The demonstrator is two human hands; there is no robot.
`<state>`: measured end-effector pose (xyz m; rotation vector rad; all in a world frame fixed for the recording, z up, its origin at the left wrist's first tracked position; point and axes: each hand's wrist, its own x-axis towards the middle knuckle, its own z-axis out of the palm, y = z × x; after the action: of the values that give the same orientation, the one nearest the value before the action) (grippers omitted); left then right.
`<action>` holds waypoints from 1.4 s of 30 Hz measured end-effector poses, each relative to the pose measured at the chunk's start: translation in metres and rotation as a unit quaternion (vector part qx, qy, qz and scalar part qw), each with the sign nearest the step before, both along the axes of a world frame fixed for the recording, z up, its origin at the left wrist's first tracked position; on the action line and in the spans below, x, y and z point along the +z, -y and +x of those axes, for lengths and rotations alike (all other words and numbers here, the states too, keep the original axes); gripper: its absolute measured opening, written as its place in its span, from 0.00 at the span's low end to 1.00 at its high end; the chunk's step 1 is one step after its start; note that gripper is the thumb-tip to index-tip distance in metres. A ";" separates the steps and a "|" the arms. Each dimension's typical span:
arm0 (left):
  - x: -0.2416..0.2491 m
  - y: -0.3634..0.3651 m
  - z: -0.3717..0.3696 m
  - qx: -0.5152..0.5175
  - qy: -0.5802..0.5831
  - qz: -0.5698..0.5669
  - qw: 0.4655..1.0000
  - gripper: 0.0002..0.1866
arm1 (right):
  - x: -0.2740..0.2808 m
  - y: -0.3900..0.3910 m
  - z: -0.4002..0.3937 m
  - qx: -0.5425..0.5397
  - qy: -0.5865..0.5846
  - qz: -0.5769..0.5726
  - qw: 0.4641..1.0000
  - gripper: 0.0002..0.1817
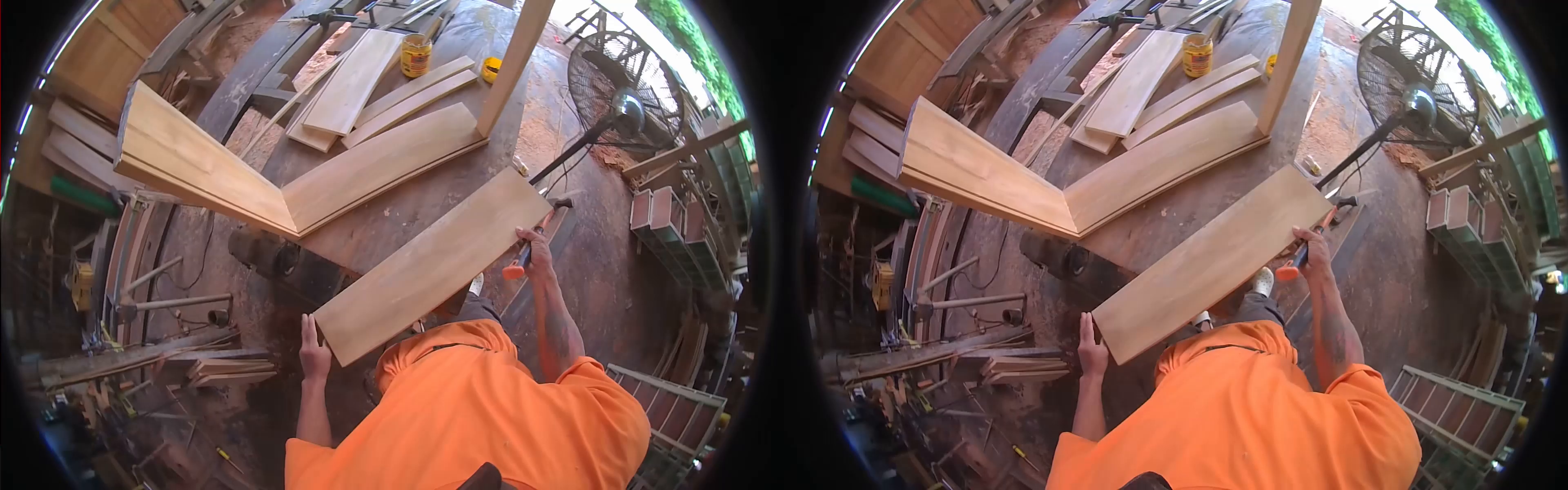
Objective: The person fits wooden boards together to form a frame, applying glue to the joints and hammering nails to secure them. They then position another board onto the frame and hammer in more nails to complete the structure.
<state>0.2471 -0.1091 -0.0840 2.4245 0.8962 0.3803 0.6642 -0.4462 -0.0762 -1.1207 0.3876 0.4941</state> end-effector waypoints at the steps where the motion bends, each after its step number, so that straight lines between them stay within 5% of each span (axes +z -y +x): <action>1: -0.004 0.015 0.008 0.059 -0.012 -0.093 0.994 0.31 | 0.005 -0.015 0.012 -0.011 -0.010 0.001 1.000 0.12; 5: -0.027 0.063 0.021 0.220 0.056 -0.338 0.913 0.29 | -0.008 -0.030 0.048 0.038 -0.031 -0.008 0.999 0.13; 6: -0.031 0.071 0.020 0.264 0.119 -0.485 0.825 0.28 | -0.013 -0.030 0.061 0.054 -0.027 -0.016 0.998 0.13; 9: 0.036 0.115 0.081 0.270 0.270 -0.475 0.793 0.29 | -0.039 -0.023 0.094 0.035 -0.090 -0.016 0.995 0.14; 10: 0.033 0.124 0.088 0.253 0.264 -0.499 0.785 0.36 | -0.044 -0.017 0.104 0.033 -0.067 -0.023 0.997 0.16; 13: -0.003 0.156 0.109 0.241 -0.040 -0.224 0.944 0.46 | -0.120 0.013 0.176 0.010 -0.111 0.041 0.993 0.16; 19: 0.009 0.189 0.226 0.123 -0.168 -0.161 0.965 0.62 | -0.095 0.007 0.298 -0.058 -0.066 -0.042 0.995 0.09; 30: -0.016 0.158 0.335 0.049 -0.090 -0.075 0.992 0.63 | -0.054 -0.026 0.413 -0.015 -0.033 -0.305 0.952 0.24; 33: -0.020 0.154 0.335 0.039 -0.074 -0.061 0.995 0.63 | -0.047 -0.025 0.407 -0.012 -0.033 -0.188 0.982 0.24; 36: -0.016 0.165 0.331 0.048 -0.088 -0.075 0.992 0.64 | -0.050 -0.016 0.422 0.044 -0.059 -0.264 0.962 0.23; 42: -0.003 0.177 0.368 0.093 -0.157 -0.079 0.980 0.61 | -0.074 -0.002 0.461 0.100 -0.020 -0.213 0.972 0.18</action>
<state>0.6149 -0.2857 -0.0866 2.2959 1.2439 -0.0136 1.1251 -0.4446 -0.1501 -1.5784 0.4289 0.6299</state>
